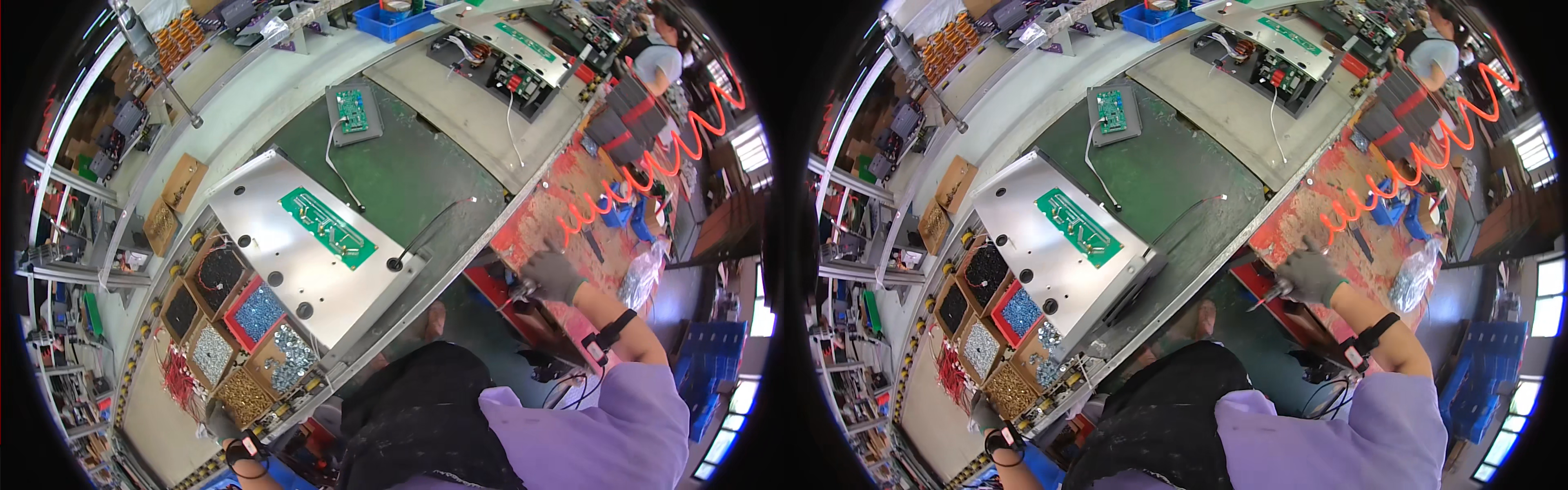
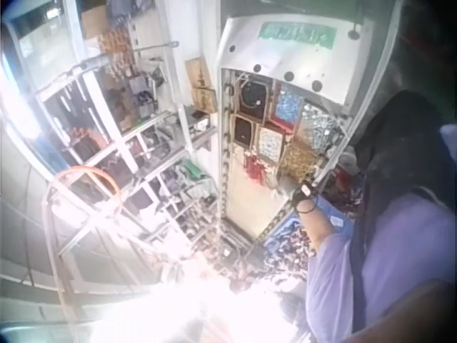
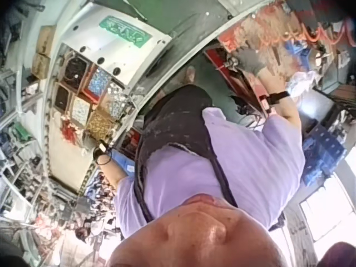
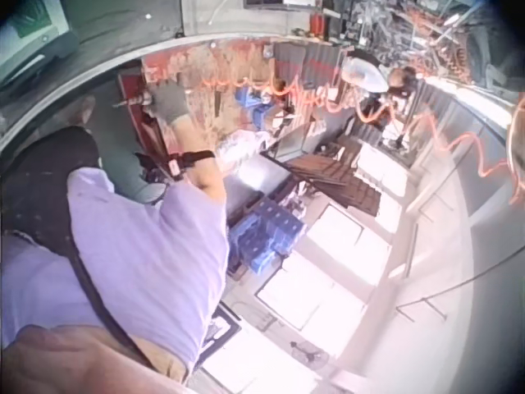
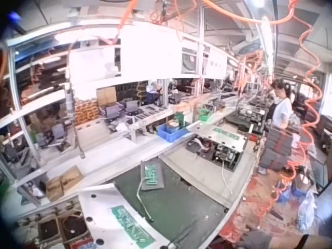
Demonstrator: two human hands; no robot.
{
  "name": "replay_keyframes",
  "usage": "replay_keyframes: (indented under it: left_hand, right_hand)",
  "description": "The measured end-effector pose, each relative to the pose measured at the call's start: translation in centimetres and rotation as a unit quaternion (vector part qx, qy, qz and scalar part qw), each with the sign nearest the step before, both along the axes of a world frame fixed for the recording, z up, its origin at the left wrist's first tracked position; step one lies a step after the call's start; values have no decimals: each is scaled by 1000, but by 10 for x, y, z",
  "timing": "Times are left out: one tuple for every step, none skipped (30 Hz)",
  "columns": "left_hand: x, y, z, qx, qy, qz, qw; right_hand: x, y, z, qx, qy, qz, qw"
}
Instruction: Assemble internal components of an electronic device housing using a power screwdriver.
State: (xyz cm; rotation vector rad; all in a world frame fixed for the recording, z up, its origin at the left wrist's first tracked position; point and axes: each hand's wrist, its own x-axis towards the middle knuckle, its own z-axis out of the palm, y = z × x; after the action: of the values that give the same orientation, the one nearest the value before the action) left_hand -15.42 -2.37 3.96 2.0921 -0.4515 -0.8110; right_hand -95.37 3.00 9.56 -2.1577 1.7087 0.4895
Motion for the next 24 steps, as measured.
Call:
replay_keyframes:
  left_hand:
    - [-10,-3,8,-53,37,-128,990]
    - [-26,-4,14,-115,150,-161,969]
    - [-47,-6,22,-155,314,-156,924]
    - [-68,-14,31,-155,366,-163,903]
    - [-90,-17,42,-151,407,-196,879]
    - [-114,-16,50,-142,395,-217,881]
    - [-132,-21,61,-117,550,-176,808]
    - [-150,-23,69,-105,549,-215,801]
    - [-170,-18,75,-104,545,-181,812]
    - [-183,-23,82,-63,569,-206,794]
    - [-194,-22,88,-49,557,-222,799]
    - [-203,-20,91,-56,566,-255,782]
    - [-209,-21,95,-31,580,-250,775]
    - [-212,-20,97,-25,619,-256,742]
    - [-215,-20,98,-12,611,-259,748]
    - [-216,-18,100,-28,618,-275,736]
    - [-217,-16,100,-31,616,-286,733]
    - [-218,-13,100,-19,605,-289,742]
    - [-219,-9,100,-39,603,-308,735]
    - [-219,-7,100,-36,602,-311,735]
    - [-220,-5,100,-45,628,-313,711]
    - [-220,-4,100,-55,652,-314,687]
    - [-221,-2,100,-52,651,-316,688]
    - [-222,-1,100,-54,647,-314,693]
  right_hand:
    - [30,3,10,-18,-30,14,999]
    - [60,6,21,-46,-64,31,996]
    - [89,8,32,-26,-94,38,995]
    - [117,11,44,-33,-106,37,993]
    - [146,15,54,10,-163,-13,986]
    - [178,19,63,77,-204,-65,974]
    - [204,21,73,138,-231,-94,959]
    - [230,24,81,149,-249,-84,953]
    - [255,28,89,164,-276,-123,939]
    - [275,31,96,172,-304,-161,923]
    - [295,34,100,155,-333,-161,916]
    - [313,35,101,158,-342,-159,913]
    - [329,38,103,108,-385,-172,900]
    - [341,40,104,66,-411,-190,889]
    - [350,41,104,57,-426,-189,883]
    - [358,42,103,67,-438,-218,870]
    - [362,43,103,82,-441,-253,857]
    - [366,44,103,75,-450,-249,855]
    - [368,45,104,73,-446,-259,854]
    - [370,47,104,78,-432,-275,855]
    - [371,48,105,70,-443,-272,852]
    - [371,49,106,71,-449,-269,849]
    - [371,51,107,72,-456,-266,846]
    - [371,52,108,72,-457,-269,845]
